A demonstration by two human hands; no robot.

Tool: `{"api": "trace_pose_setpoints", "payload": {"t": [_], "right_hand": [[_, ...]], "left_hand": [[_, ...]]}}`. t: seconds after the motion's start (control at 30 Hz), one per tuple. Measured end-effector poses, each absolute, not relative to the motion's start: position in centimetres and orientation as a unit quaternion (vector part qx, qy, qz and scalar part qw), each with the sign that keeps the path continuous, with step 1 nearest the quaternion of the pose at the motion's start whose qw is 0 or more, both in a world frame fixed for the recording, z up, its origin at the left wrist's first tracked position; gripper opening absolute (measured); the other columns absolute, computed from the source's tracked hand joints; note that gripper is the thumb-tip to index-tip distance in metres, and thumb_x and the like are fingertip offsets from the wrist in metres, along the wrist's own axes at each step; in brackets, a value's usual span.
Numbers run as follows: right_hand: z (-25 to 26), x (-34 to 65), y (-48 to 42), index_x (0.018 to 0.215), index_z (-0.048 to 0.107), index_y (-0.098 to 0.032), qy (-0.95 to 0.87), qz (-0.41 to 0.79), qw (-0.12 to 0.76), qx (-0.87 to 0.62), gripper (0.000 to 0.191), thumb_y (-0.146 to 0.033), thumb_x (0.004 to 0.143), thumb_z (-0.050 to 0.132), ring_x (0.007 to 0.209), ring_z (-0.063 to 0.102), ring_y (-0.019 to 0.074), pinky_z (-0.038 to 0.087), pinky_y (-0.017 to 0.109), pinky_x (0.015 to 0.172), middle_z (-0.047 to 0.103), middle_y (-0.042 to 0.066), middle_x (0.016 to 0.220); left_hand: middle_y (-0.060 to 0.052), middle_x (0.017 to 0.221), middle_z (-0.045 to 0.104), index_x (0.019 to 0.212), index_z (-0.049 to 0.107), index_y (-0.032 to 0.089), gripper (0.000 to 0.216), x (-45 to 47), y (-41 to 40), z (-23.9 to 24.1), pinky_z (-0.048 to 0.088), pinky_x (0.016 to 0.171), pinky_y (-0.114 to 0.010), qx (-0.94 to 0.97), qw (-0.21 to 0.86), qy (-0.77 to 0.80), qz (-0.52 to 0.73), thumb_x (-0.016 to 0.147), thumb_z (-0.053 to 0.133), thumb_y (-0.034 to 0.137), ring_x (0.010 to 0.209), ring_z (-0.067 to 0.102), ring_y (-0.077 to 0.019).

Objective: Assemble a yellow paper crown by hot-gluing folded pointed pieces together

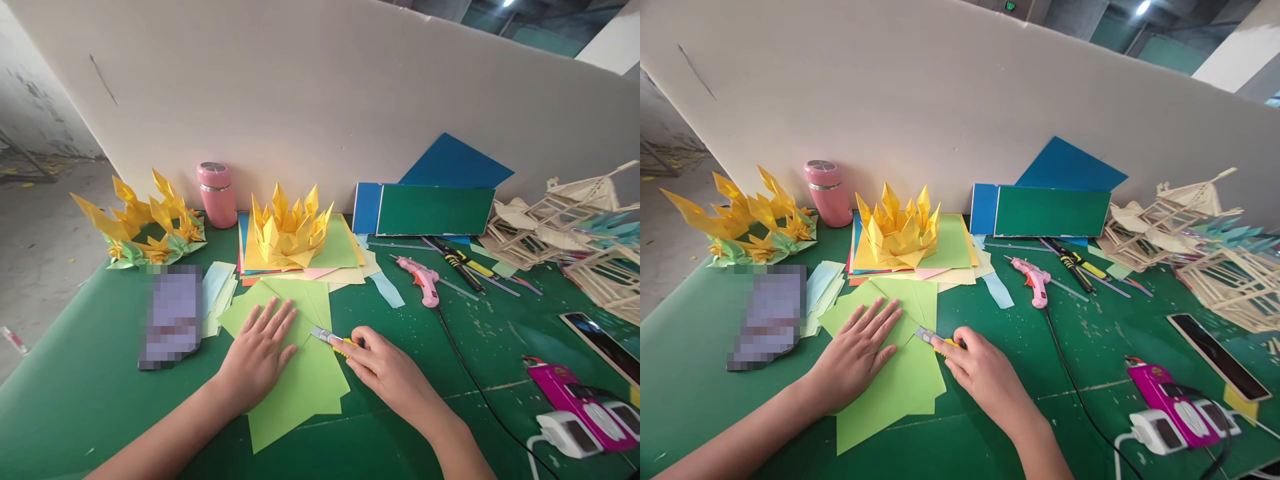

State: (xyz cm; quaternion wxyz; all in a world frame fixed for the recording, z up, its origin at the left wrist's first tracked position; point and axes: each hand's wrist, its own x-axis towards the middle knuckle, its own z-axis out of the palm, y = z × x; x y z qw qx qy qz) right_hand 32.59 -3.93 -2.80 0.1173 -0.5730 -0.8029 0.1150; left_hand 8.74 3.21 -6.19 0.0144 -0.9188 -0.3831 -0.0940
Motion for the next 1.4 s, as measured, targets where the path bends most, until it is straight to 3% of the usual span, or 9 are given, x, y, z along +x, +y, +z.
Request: {"api": "trace_pose_setpoints", "payload": {"t": [0.33,0.53,0.67,0.9,1.13,1.4], "right_hand": [[-3.1,33.8,-3.3,0.126,0.058,-0.028,-0.815,0.116,0.118,-0.555,0.039,-0.018,0.092,0.043,0.067,0.056,0.0121,0.043,0.02,0.054,0.056,0.003,0.089],[-3.0,33.5,-4.4,0.127,0.057,-0.029,-0.822,0.129,0.112,-0.544,0.041,-0.016,0.091,0.044,0.069,0.056,0.0121,0.044,0.02,0.057,0.056,0.003,0.09],[-2.9,33.0,-4.3,0.126,0.058,-0.028,-0.818,0.129,0.119,-0.547,0.04,-0.016,0.091,0.043,0.066,0.056,0.0118,0.043,0.02,0.054,0.057,0.003,0.089],[-2.7,32.5,-4.1,0.127,0.057,-0.026,-0.82,0.125,0.108,-0.549,0.04,-0.016,0.092,0.041,0.067,0.057,0.0127,0.045,0.021,0.055,0.057,0.004,0.089],[-2.5,32.6,-4.0,0.127,0.056,-0.025,-0.824,0.115,0.078,-0.549,0.037,-0.017,0.094,0.042,0.068,0.057,0.0127,0.043,0.021,0.055,0.056,0.004,0.091],[-2.5,32.2,-3.2,0.128,0.056,-0.025,-0.83,0.093,0.068,-0.546,0.039,-0.016,0.093,0.042,0.066,0.056,0.0123,0.043,0.022,0.054,0.056,0.004,0.092]], "left_hand": [[-0.007,0.149,0.038,0.141,0.04,0.019,0.054,8.6,3.3,-5.6,0.03,0.111,-0.05,-0.92,-0.028,-0.378,-0.098,0.095,0.031,0.046,0.138,0.031,-0.0299],[-0.006,0.136,0.057,0.128,0.055,0.021,0.04,8.9,3.6,-4.3,0.042,0.105,-0.044,-0.926,-0.082,-0.354,-0.102,0.097,0.032,0.032,0.13,0.046,-0.0254],[-0.012,0.126,0.06,0.119,0.06,0.018,0.037,9.1,3.9,-5.3,0.05,0.095,-0.041,-0.912,-0.054,-0.385,-0.13,0.097,0.031,0.026,0.114,0.06,-0.0249],[-0.022,0.137,0.052,0.125,0.055,0.008,0.053,8.7,3.7,-7.4,0.037,0.107,-0.052,-0.886,0.039,-0.435,-0.155,0.094,0.031,0.043,0.133,0.039,-0.036],[-0.019,0.143,0.046,0.133,0.05,0.008,0.061,8.7,3.8,-7.3,0.037,0.108,-0.046,-0.887,0.054,-0.44,-0.128,0.095,0.024,0.048,0.136,0.035,-0.0304],[-0.019,0.145,0.041,0.136,0.046,0.005,0.063,8.7,3.9,-7.3,0.032,0.11,-0.047,-0.892,0.049,-0.428,-0.138,0.095,0.024,0.048,0.137,0.032,-0.0308]]}}
